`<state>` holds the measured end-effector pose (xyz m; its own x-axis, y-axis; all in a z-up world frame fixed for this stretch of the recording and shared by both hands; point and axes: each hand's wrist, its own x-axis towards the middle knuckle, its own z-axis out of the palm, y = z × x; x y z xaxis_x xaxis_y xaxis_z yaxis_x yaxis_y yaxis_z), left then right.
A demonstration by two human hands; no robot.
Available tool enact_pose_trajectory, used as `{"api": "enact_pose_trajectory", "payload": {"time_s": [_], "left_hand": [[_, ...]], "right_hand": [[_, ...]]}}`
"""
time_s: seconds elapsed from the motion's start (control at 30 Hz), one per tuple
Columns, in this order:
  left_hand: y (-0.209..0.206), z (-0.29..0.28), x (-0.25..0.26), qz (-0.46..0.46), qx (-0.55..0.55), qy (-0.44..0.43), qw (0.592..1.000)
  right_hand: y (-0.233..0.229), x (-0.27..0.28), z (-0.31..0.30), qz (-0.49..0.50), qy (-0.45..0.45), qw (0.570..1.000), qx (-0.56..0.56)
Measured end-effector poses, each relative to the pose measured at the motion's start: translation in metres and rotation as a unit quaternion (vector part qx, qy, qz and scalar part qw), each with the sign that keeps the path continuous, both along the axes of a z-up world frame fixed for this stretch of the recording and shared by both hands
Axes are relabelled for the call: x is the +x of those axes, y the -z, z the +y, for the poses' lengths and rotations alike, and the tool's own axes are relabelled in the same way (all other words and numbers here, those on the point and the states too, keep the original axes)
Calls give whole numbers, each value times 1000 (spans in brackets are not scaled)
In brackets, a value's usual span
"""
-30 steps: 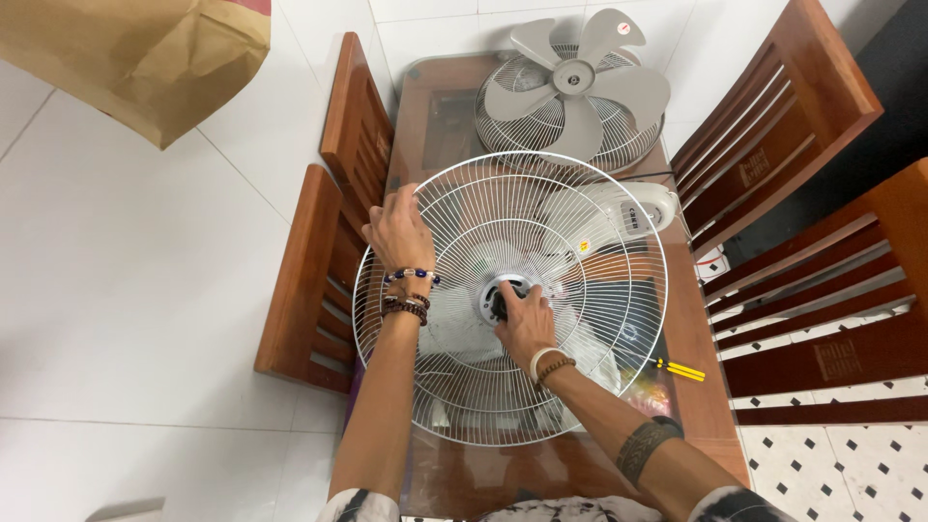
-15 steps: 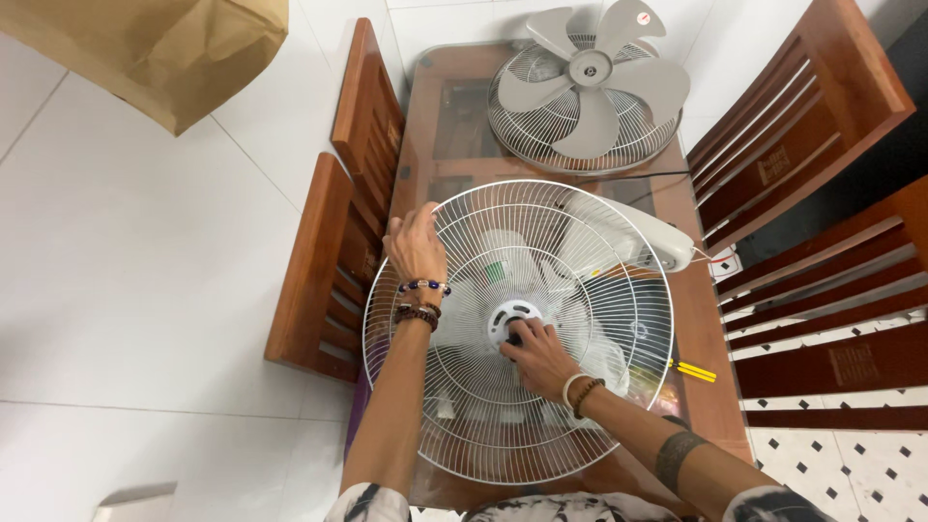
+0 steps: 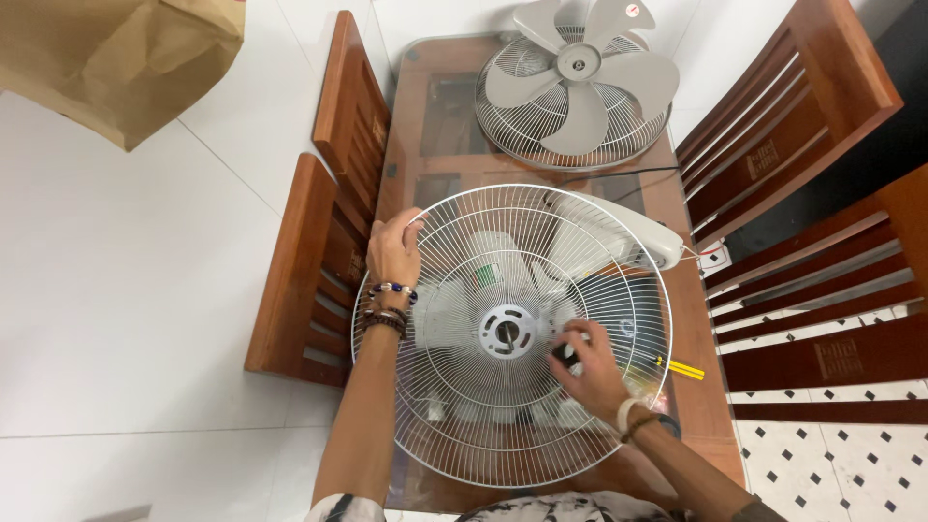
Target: The person disassembles a table fan by removing the front grille, fan blades, and motor housing. They use a screwdriver to loosen screws and separate components, placing them on the table.
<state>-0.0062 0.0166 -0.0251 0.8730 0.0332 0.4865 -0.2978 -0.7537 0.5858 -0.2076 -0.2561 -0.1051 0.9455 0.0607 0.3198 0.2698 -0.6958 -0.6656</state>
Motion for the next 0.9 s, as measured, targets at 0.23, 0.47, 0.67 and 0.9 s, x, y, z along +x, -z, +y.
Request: {"api": "enact_pose_trajectory", "payload": {"time_s": [0.23, 0.47, 0.67, 0.9], "left_hand": [[8, 5, 4, -29, 10, 16, 999], [16, 3, 4, -14, 29, -2, 999], [19, 11, -3, 3, 53, -21, 998], [61, 44, -98, 47, -13, -174, 984]], "right_hand": [[-38, 6, -110, -98, 264, 949, 140], [99, 6, -213, 104, 397, 912, 16], [155, -1, -217, 248, 382, 887, -71], [103, -31, -190, 172, 380, 871, 258]]}}
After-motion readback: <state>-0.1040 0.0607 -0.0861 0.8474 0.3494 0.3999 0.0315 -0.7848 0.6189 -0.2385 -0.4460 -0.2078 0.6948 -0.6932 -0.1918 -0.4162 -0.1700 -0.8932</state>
